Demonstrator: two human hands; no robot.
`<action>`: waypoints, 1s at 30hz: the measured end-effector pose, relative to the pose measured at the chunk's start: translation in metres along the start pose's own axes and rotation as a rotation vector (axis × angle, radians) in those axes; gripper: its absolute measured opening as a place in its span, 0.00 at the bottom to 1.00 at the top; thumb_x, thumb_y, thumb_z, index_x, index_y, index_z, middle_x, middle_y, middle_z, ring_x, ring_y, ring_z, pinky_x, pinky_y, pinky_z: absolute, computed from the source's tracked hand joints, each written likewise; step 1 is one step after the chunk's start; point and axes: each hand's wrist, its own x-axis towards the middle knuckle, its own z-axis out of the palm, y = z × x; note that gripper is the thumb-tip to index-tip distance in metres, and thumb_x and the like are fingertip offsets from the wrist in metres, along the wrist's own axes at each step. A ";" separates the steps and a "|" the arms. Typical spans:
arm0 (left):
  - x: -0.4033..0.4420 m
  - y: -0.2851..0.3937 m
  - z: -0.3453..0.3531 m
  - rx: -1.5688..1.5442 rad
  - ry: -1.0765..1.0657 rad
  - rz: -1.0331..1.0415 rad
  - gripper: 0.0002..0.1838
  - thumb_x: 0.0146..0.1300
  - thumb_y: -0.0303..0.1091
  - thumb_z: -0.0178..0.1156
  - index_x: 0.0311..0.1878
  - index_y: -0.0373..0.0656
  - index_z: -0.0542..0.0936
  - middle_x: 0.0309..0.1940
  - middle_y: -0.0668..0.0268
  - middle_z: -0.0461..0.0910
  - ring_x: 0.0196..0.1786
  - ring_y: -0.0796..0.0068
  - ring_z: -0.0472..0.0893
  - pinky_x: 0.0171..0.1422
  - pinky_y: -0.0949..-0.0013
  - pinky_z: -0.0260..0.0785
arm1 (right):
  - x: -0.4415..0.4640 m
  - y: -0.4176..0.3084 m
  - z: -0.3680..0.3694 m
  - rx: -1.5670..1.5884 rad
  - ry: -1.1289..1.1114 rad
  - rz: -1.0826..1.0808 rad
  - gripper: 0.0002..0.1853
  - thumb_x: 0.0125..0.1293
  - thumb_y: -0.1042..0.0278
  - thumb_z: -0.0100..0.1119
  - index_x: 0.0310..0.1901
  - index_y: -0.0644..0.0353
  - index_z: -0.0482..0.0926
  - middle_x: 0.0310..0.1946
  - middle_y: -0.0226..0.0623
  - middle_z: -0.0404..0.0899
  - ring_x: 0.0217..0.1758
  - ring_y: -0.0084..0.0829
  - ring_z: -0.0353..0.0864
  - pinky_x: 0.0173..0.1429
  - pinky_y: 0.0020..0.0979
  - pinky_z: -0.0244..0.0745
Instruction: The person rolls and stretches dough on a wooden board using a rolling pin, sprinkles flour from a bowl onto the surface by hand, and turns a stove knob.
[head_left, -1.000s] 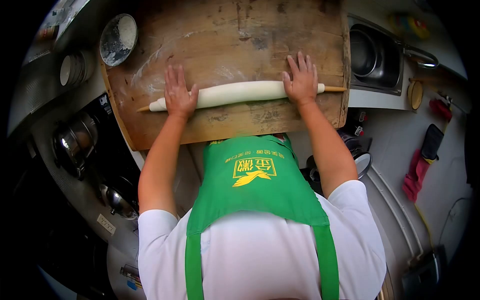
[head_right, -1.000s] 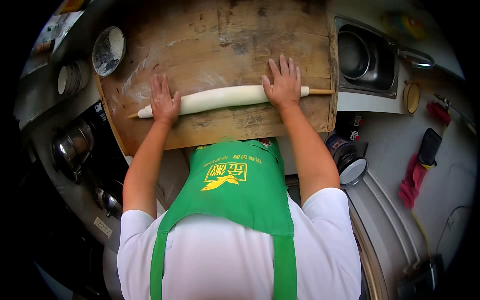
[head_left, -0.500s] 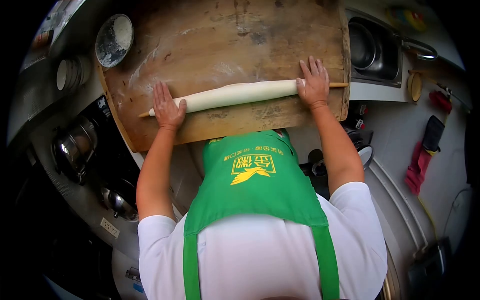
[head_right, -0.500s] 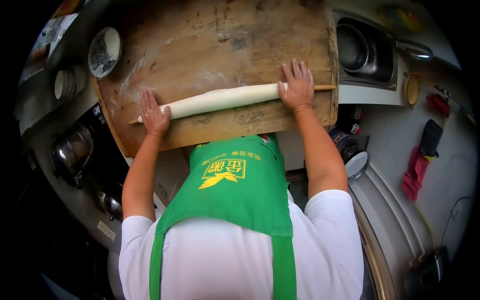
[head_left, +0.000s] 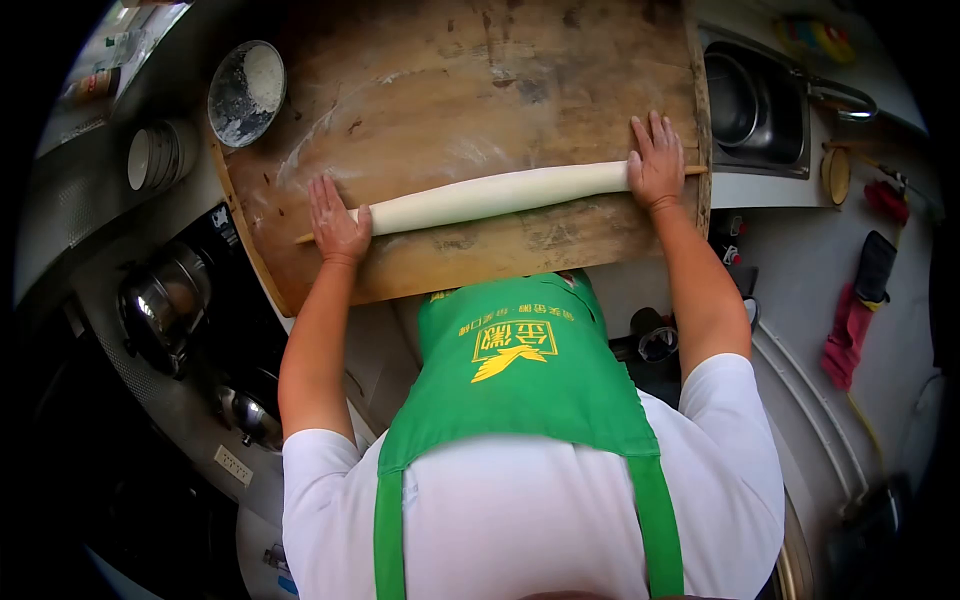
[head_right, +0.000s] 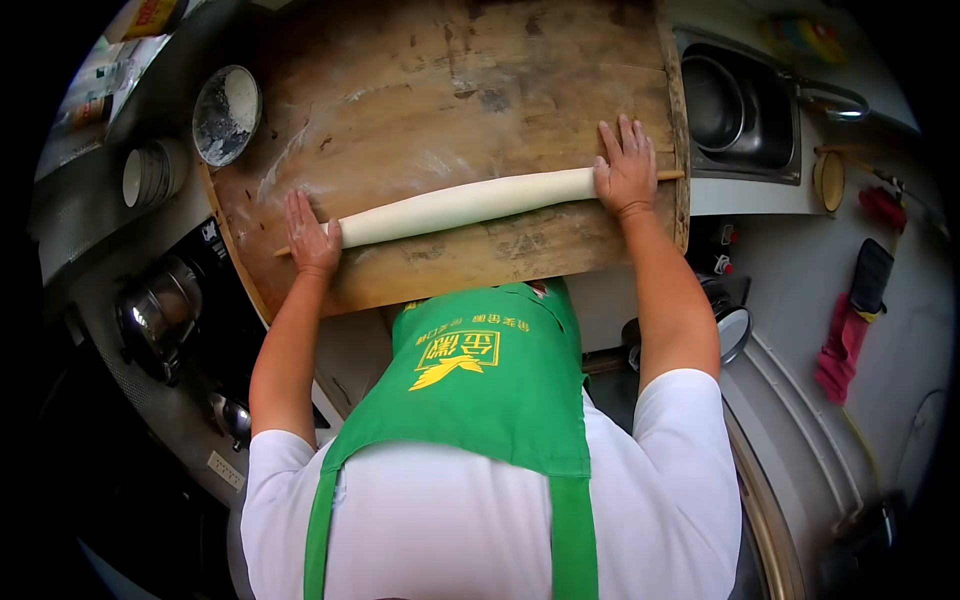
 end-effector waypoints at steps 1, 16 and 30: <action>0.015 -0.006 0.002 0.005 0.015 0.006 0.49 0.66 0.53 0.59 0.80 0.26 0.59 0.83 0.40 0.54 0.86 0.41 0.51 0.89 0.48 0.45 | 0.016 0.001 0.001 0.002 0.017 0.001 0.33 0.69 0.53 0.52 0.76 0.46 0.72 0.80 0.47 0.65 0.83 0.55 0.61 0.85 0.57 0.51; 0.121 0.144 -0.009 0.000 -0.024 0.163 0.45 0.71 0.54 0.56 0.81 0.31 0.61 0.84 0.42 0.53 0.87 0.40 0.50 0.89 0.47 0.43 | 0.096 -0.185 0.012 0.111 -0.067 -0.157 0.35 0.72 0.37 0.54 0.74 0.48 0.74 0.76 0.44 0.70 0.83 0.53 0.61 0.85 0.60 0.50; 0.127 0.088 -0.003 -0.070 0.117 0.028 0.47 0.69 0.55 0.59 0.83 0.37 0.57 0.84 0.34 0.47 0.86 0.33 0.45 0.88 0.40 0.43 | 0.130 -0.134 0.014 0.021 0.032 0.034 0.44 0.71 0.33 0.54 0.82 0.49 0.62 0.83 0.47 0.60 0.87 0.53 0.51 0.86 0.62 0.44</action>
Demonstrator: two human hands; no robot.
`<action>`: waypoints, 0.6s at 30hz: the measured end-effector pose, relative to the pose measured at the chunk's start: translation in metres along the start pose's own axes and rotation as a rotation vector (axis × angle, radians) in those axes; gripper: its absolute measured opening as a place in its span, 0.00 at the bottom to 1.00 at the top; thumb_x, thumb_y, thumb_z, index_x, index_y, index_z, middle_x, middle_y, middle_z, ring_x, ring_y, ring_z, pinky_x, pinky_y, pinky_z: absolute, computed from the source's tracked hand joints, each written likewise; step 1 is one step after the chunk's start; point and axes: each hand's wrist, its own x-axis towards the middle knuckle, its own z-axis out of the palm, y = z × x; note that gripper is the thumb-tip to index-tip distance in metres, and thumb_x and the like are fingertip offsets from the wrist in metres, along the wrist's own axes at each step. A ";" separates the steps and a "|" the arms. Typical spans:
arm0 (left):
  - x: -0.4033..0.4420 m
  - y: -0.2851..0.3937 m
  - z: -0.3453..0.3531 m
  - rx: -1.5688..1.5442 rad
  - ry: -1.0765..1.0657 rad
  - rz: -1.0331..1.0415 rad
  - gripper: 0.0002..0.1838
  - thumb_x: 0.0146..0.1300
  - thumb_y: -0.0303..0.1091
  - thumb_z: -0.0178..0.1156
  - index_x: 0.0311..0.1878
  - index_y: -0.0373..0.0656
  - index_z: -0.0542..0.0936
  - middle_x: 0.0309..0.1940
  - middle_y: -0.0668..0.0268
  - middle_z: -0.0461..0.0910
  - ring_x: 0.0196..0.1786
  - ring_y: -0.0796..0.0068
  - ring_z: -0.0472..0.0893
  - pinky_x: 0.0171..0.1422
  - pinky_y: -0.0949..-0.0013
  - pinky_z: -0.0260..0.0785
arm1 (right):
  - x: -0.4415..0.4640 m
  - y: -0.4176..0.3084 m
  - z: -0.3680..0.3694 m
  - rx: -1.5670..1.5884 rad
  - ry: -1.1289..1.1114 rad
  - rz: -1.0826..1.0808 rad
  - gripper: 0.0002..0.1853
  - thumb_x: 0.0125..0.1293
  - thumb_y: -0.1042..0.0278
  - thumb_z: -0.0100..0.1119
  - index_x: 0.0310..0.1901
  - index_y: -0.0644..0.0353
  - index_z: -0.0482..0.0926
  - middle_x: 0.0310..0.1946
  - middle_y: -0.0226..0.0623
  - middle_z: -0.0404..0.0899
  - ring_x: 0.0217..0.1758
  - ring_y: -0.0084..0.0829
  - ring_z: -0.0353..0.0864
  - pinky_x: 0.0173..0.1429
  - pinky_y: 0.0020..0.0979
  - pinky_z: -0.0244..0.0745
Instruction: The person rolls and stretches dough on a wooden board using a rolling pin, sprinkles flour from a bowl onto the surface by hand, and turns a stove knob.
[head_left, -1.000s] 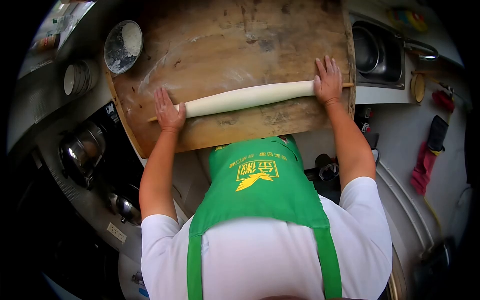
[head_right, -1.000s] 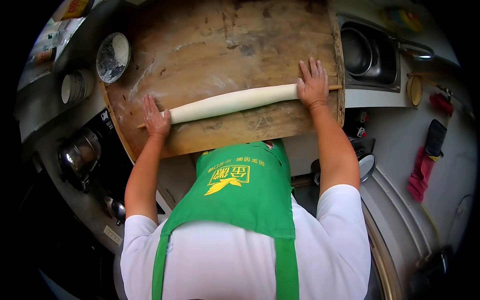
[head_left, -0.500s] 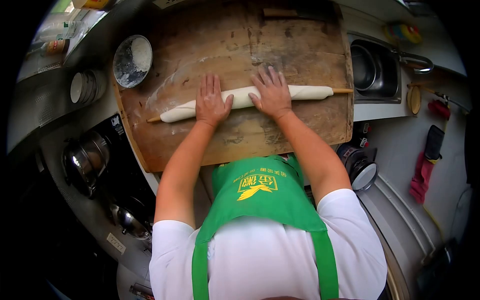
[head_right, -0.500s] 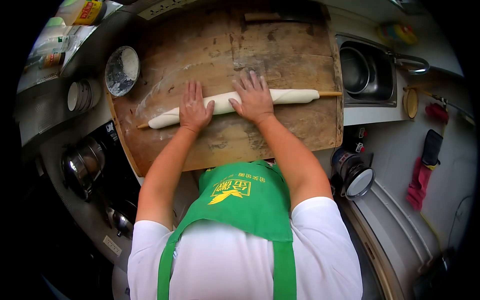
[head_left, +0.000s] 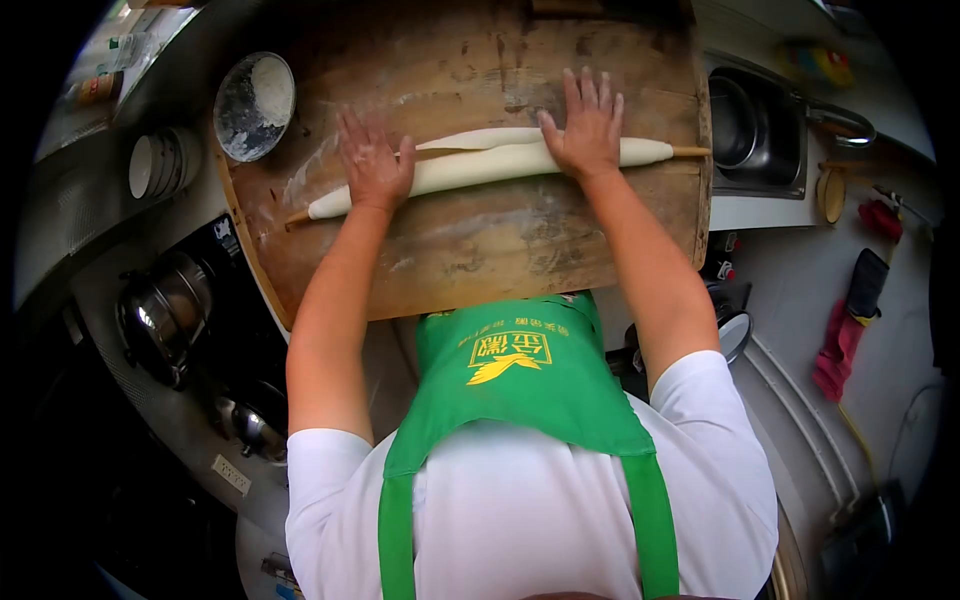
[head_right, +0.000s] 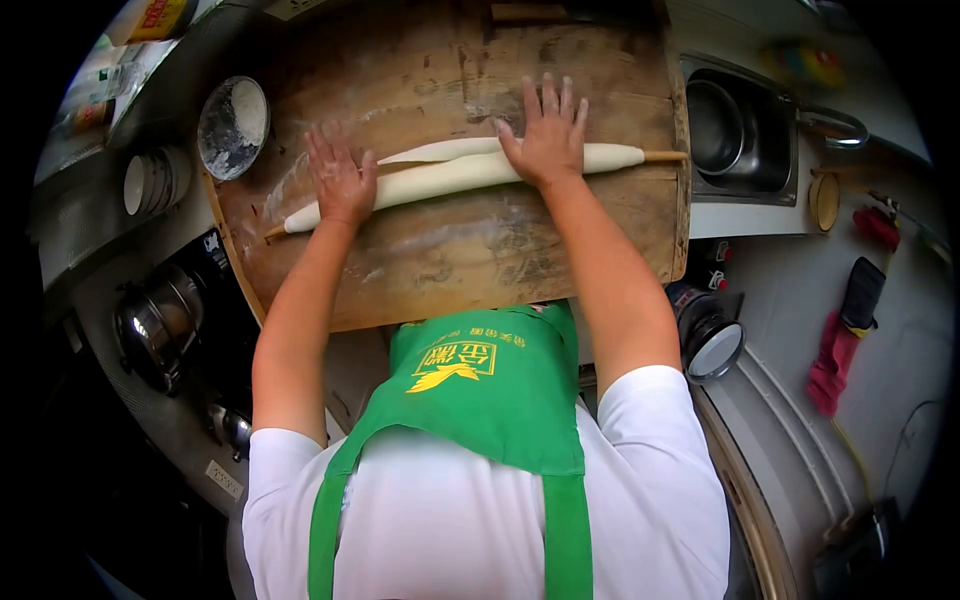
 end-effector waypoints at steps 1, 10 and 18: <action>-0.007 -0.004 -0.003 0.000 -0.020 0.003 0.47 0.69 0.55 0.59 0.83 0.37 0.57 0.84 0.34 0.47 0.86 0.33 0.45 0.88 0.40 0.43 | 0.003 0.002 0.003 -0.005 0.063 0.106 0.45 0.71 0.33 0.54 0.82 0.51 0.60 0.83 0.47 0.59 0.87 0.53 0.50 0.86 0.61 0.43; -0.079 0.005 -0.012 0.125 -0.178 -0.064 0.48 0.68 0.57 0.60 0.84 0.41 0.58 0.85 0.42 0.48 0.88 0.41 0.43 0.88 0.42 0.41 | -0.100 0.010 -0.018 0.101 -0.100 0.112 0.49 0.67 0.36 0.62 0.81 0.58 0.60 0.81 0.50 0.61 0.86 0.55 0.53 0.86 0.60 0.45; 0.029 0.045 0.004 0.045 -0.204 0.154 0.44 0.68 0.53 0.64 0.81 0.40 0.62 0.83 0.43 0.54 0.87 0.41 0.48 0.88 0.41 0.44 | -0.006 0.035 -0.008 0.095 -0.104 0.105 0.43 0.66 0.47 0.70 0.77 0.59 0.66 0.78 0.51 0.66 0.84 0.56 0.56 0.85 0.59 0.49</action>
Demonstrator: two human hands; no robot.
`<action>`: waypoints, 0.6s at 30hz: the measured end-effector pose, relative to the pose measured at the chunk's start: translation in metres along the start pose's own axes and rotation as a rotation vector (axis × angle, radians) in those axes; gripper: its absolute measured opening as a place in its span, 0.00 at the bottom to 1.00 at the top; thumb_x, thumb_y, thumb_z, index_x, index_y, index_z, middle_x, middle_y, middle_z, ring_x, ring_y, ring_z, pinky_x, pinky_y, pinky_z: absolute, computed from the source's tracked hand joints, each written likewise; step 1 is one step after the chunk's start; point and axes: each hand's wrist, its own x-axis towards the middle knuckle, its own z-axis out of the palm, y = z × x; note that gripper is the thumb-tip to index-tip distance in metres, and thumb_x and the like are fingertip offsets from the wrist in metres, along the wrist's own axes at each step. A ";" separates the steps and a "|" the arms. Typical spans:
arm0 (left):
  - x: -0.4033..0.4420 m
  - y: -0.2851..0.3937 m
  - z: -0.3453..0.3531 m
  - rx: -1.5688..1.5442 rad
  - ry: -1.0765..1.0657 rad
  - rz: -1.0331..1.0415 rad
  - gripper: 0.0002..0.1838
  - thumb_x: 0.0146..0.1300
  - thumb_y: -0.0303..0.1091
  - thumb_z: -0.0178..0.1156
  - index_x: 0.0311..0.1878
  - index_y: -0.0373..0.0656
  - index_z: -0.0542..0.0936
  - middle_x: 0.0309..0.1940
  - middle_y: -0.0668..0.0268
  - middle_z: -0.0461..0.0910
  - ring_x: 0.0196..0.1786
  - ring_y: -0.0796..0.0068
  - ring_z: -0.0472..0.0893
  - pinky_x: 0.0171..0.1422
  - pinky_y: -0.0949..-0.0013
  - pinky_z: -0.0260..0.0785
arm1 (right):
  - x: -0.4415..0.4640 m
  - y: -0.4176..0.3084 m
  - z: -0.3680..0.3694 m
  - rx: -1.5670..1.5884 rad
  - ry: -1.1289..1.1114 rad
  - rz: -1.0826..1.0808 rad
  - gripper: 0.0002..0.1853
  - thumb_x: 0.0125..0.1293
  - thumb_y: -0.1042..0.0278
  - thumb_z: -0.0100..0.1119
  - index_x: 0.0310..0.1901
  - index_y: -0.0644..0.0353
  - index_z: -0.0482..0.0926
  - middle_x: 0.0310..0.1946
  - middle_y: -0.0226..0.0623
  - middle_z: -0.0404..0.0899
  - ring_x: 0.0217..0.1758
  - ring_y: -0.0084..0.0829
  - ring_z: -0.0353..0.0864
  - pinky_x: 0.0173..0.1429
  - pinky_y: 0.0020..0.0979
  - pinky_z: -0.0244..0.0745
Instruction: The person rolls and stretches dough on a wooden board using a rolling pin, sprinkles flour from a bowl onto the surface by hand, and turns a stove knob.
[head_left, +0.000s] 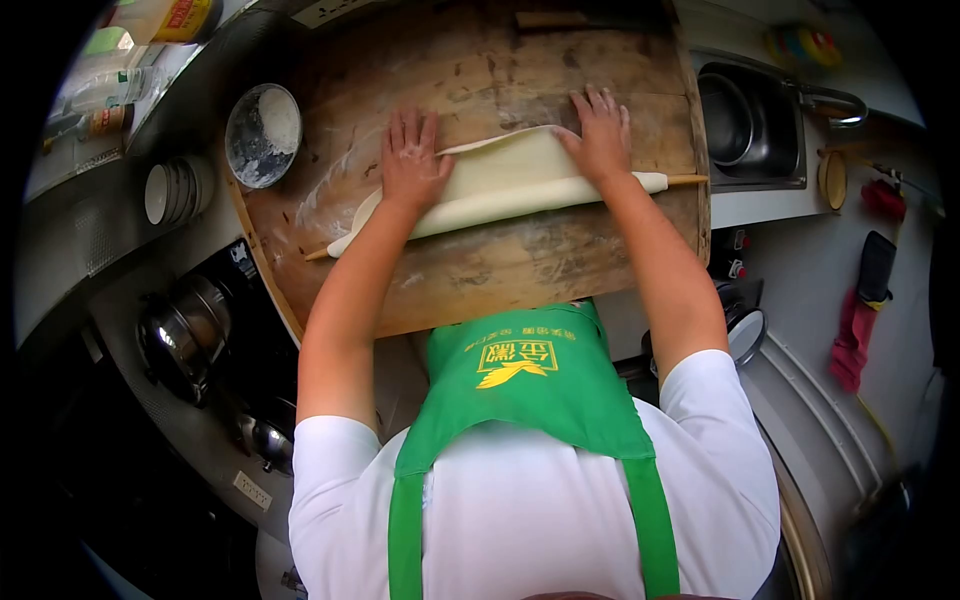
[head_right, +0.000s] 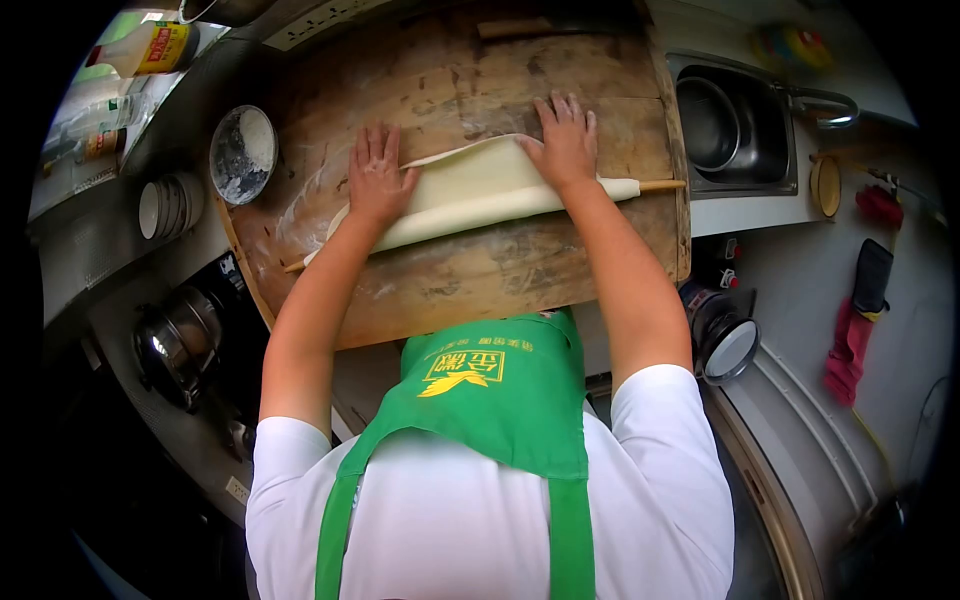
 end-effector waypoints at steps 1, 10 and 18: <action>0.015 0.001 0.000 0.002 0.030 -0.059 0.43 0.69 0.51 0.63 0.81 0.40 0.63 0.82 0.42 0.55 0.87 0.41 0.49 0.87 0.41 0.45 | 0.007 0.007 0.003 0.029 0.069 0.053 0.40 0.68 0.50 0.69 0.76 0.60 0.67 0.77 0.52 0.67 0.84 0.56 0.57 0.84 0.58 0.52; -0.096 0.069 0.030 -0.043 -0.057 0.336 0.39 0.70 0.47 0.57 0.81 0.38 0.64 0.85 0.44 0.51 0.87 0.39 0.48 0.89 0.42 0.38 | -0.113 -0.075 0.018 0.055 -0.068 -0.327 0.35 0.73 0.47 0.56 0.78 0.50 0.69 0.79 0.43 0.67 0.86 0.51 0.55 0.86 0.61 0.44; 0.010 0.041 0.003 0.033 0.129 0.060 0.40 0.70 0.52 0.55 0.81 0.40 0.65 0.85 0.41 0.50 0.87 0.39 0.47 0.88 0.43 0.43 | 0.005 -0.083 0.022 0.015 0.063 -0.118 0.39 0.71 0.41 0.56 0.80 0.47 0.66 0.80 0.43 0.66 0.86 0.50 0.56 0.85 0.65 0.45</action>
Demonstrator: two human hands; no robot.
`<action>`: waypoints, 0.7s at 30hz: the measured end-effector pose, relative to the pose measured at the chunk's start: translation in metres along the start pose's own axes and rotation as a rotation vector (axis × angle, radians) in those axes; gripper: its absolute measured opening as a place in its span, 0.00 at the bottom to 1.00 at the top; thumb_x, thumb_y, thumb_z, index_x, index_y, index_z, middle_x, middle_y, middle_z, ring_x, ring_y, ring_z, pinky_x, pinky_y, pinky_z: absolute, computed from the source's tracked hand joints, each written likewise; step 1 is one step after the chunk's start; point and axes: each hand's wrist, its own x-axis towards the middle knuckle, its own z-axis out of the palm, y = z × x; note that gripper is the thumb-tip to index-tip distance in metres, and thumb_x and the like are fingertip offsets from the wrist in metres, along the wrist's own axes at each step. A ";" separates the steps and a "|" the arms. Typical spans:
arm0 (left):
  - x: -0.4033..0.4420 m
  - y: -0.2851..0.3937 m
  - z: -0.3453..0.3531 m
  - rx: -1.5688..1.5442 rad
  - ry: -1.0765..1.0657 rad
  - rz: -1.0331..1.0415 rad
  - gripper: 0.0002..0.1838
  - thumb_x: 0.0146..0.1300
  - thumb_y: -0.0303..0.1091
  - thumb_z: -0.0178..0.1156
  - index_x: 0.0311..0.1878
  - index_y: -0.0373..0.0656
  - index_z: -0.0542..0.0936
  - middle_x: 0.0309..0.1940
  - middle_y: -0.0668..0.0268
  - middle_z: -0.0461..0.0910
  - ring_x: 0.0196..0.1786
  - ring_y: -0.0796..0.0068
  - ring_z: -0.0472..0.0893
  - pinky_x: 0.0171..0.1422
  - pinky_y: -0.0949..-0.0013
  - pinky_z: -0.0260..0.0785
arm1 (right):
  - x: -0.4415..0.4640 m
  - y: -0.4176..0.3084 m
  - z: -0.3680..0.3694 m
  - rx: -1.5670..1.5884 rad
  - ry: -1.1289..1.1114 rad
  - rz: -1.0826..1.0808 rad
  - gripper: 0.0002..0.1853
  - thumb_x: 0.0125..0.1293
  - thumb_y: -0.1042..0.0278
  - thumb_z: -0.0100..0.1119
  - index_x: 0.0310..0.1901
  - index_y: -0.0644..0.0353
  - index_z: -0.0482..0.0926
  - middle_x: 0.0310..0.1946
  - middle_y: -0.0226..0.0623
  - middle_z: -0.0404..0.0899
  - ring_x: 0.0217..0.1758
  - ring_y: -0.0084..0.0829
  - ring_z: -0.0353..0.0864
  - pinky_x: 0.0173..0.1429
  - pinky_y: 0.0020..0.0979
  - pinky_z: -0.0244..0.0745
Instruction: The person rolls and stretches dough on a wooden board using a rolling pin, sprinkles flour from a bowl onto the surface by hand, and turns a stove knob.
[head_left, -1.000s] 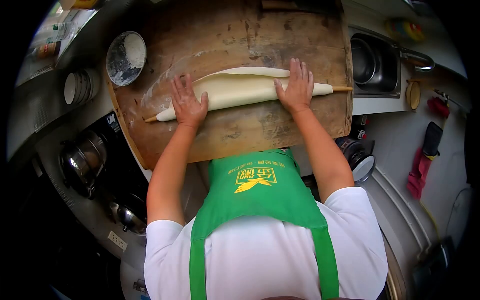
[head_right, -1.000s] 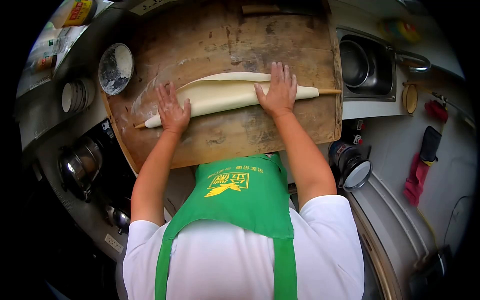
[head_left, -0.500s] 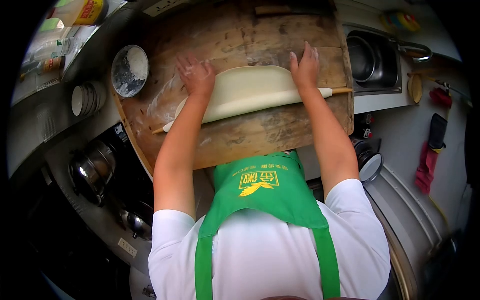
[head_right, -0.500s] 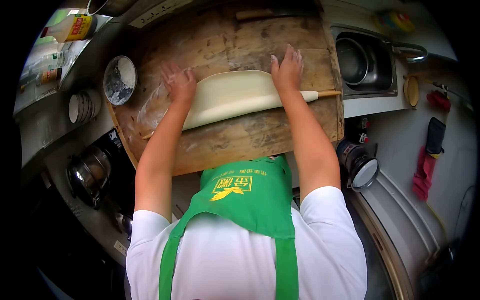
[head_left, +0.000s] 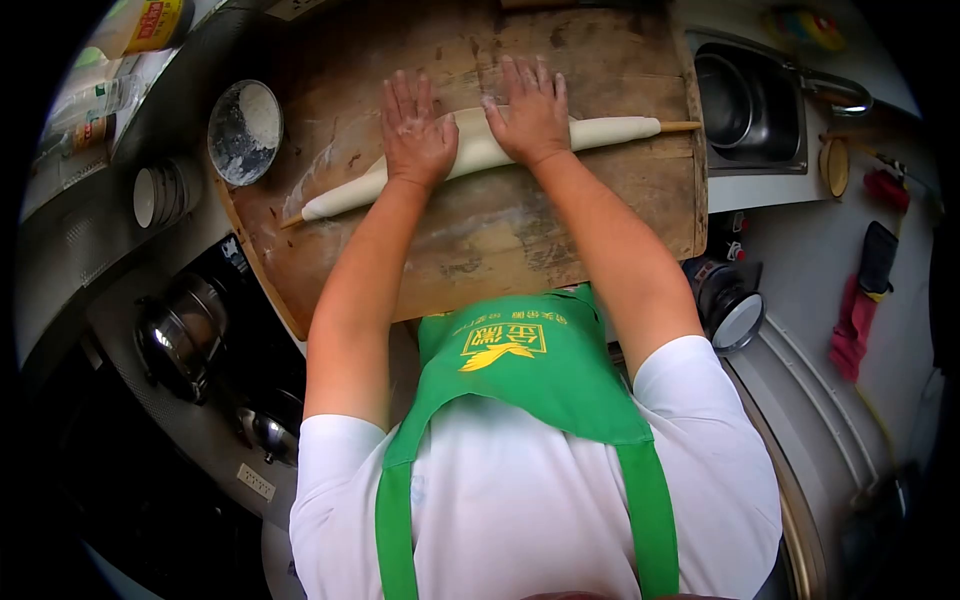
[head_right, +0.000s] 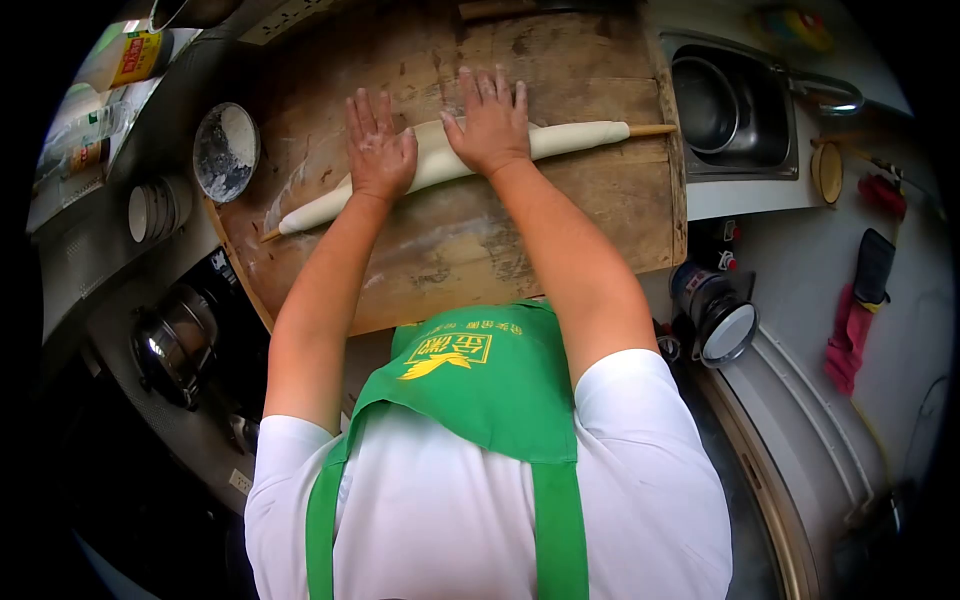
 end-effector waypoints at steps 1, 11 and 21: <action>-0.005 -0.006 0.001 -0.032 0.033 -0.029 0.40 0.71 0.52 0.54 0.81 0.40 0.64 0.85 0.41 0.49 0.87 0.39 0.46 0.88 0.43 0.42 | -0.002 0.002 -0.002 0.051 0.022 0.099 0.40 0.71 0.40 0.56 0.80 0.48 0.66 0.80 0.43 0.65 0.86 0.50 0.56 0.85 0.65 0.46; -0.036 -0.046 -0.006 0.076 -0.059 -0.070 0.41 0.72 0.53 0.54 0.84 0.45 0.60 0.85 0.40 0.48 0.87 0.38 0.45 0.89 0.44 0.40 | -0.023 0.044 -0.009 -0.106 0.027 -0.053 0.37 0.71 0.36 0.54 0.77 0.45 0.71 0.78 0.46 0.68 0.83 0.55 0.60 0.83 0.64 0.49; -0.088 -0.093 -0.011 -0.014 -0.141 -0.121 0.48 0.68 0.54 0.58 0.79 0.27 0.60 0.83 0.38 0.53 0.86 0.38 0.50 0.88 0.46 0.45 | -0.063 0.088 -0.021 -0.110 0.014 -0.062 0.32 0.72 0.42 0.55 0.73 0.46 0.76 0.76 0.44 0.72 0.81 0.54 0.63 0.84 0.57 0.51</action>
